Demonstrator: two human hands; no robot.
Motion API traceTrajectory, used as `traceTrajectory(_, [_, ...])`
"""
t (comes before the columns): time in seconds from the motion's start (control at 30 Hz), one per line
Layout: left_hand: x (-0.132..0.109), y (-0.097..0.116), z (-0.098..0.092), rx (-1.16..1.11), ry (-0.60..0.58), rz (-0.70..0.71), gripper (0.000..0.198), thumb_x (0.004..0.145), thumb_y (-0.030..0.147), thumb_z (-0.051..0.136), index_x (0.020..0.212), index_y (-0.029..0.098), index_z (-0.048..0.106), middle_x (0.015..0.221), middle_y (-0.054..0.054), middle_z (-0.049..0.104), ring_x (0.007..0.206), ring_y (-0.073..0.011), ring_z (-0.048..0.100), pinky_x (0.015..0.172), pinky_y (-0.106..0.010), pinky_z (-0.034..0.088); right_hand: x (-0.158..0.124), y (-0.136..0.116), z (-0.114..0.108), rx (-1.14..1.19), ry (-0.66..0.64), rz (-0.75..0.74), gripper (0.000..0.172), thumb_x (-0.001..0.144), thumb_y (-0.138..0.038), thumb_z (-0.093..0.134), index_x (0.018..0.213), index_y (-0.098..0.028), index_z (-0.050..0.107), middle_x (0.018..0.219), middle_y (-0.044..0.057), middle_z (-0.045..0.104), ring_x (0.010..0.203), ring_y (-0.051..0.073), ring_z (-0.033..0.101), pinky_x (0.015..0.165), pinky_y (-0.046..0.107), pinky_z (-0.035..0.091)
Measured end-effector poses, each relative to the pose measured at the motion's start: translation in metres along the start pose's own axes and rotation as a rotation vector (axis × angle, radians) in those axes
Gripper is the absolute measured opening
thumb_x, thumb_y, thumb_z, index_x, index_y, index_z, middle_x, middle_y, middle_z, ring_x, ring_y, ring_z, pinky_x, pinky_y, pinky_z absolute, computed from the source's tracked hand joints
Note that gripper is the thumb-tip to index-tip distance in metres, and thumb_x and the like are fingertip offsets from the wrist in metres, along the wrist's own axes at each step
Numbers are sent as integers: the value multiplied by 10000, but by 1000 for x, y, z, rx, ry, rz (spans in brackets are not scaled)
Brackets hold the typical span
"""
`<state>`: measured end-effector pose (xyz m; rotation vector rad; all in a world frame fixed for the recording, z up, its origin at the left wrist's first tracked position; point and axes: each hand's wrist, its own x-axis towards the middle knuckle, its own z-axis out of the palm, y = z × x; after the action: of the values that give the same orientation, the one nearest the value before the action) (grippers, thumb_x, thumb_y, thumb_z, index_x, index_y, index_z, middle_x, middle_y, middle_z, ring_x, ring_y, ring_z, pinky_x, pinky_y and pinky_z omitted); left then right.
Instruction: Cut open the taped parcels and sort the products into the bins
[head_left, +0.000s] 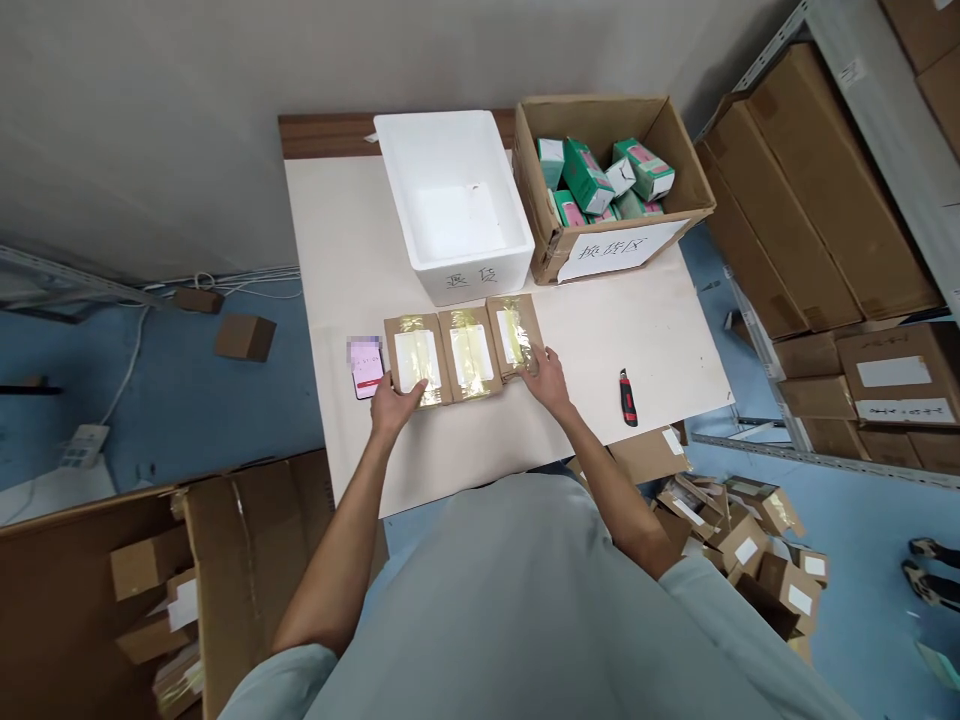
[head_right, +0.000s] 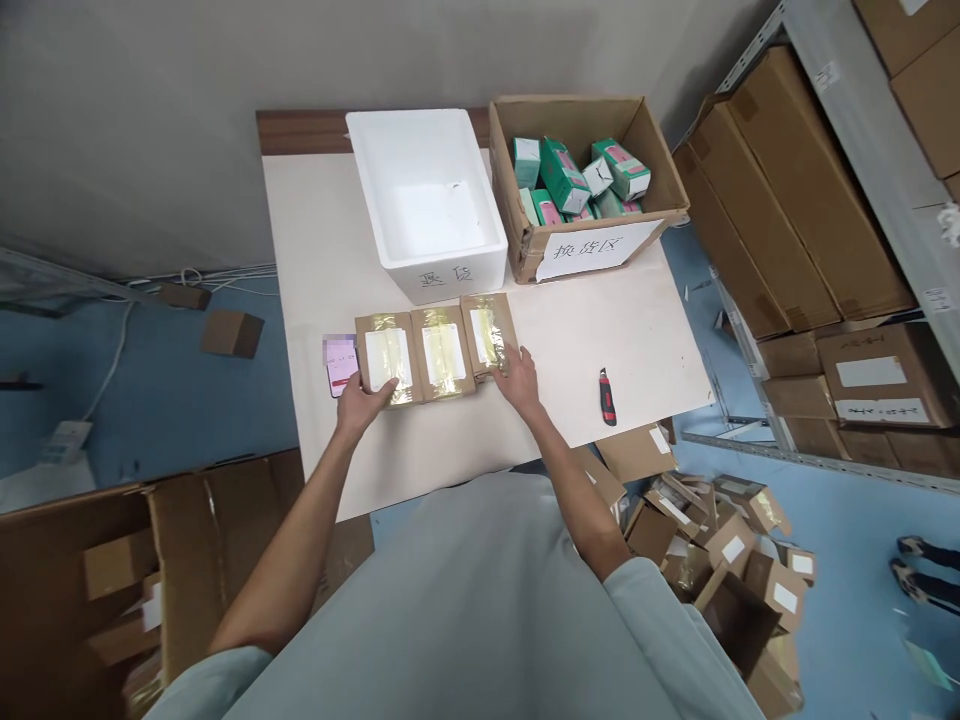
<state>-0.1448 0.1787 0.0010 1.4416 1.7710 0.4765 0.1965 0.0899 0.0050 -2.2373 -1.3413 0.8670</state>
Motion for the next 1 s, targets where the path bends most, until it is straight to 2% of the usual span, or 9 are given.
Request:
traceTrajectory(0.1, [-8, 10, 3, 89, -10, -119, 552, 781, 630, 824, 1166, 249, 719, 988, -108, 794, 1009, -389, 779, 1033, -546, 617, 8, 9, -5, 15, -35, -60, 739, 1128, -475, 628, 1782, -167, 476, 1774, 243, 507, 1712, 390, 430, 1387, 561, 431])
traceTrajectory(0.2, [-20, 30, 21, 118, -11, -130, 526, 765, 667, 814, 1088, 264, 713, 890, -72, 772, 922, -353, 759, 955, -488, 620, 17, 31, -19, 17, -43, -82, 748, 1130, -472, 621, 1777, -129, 474, 1775, 274, 484, 1702, 408, 433, 1387, 563, 423])
traceTrajectory(0.3, [-26, 59, 57, 119, -21, -116, 533, 772, 680, 810, 1093, 265, 713, 910, -71, 785, 913, -341, 755, 936, -468, 620, 29, 65, -46, 14, -30, -78, 737, 1127, -465, 611, 1775, -143, 475, 1793, 268, 467, 1709, 421, 415, 1391, 602, 406])
traceTrajectory(0.5, [-22, 121, 148, 113, 19, -68, 532, 792, 604, 857, 1159, 251, 701, 1062, -114, 823, 1024, -366, 776, 1020, -497, 621, 61, 140, -115, -33, 4, -63, 734, 1140, -513, 569, 1793, -197, 455, 1847, 223, 431, 1734, 427, 383, 1363, 640, 431])
traceTrajectory(0.63, [-21, 145, 188, 116, 13, -50, 541, 843, 602, 831, 1212, 232, 690, 1146, -150, 804, 1008, -376, 772, 1019, -531, 628, 81, 167, -143, -108, 28, -34, 758, 1131, -547, 592, 1773, -160, 475, 1872, 251, 384, 1735, 454, 379, 1360, 661, 414])
traceTrajectory(0.73, [-22, 148, 200, 60, 25, -22, 541, 861, 580, 810, 1238, 216, 677, 1225, -178, 779, 1030, -373, 761, 1020, -538, 635, 89, 171, -148, -111, 44, -69, 739, 1112, -552, 628, 1720, -145, 522, 1884, 259, 359, 1733, 462, 379, 1359, 673, 410])
traceTrajectory(1.0, [-17, 133, 208, -117, 18, 19, 712, 879, 551, 845, 1432, 154, 636, 1360, -243, 702, 1316, -445, 682, 1130, -609, 594, 85, 160, -146, -212, 13, -91, 773, 1148, -590, 546, 1732, -90, 466, 1910, 319, 238, 1722, 476, 411, 1294, 639, 508])
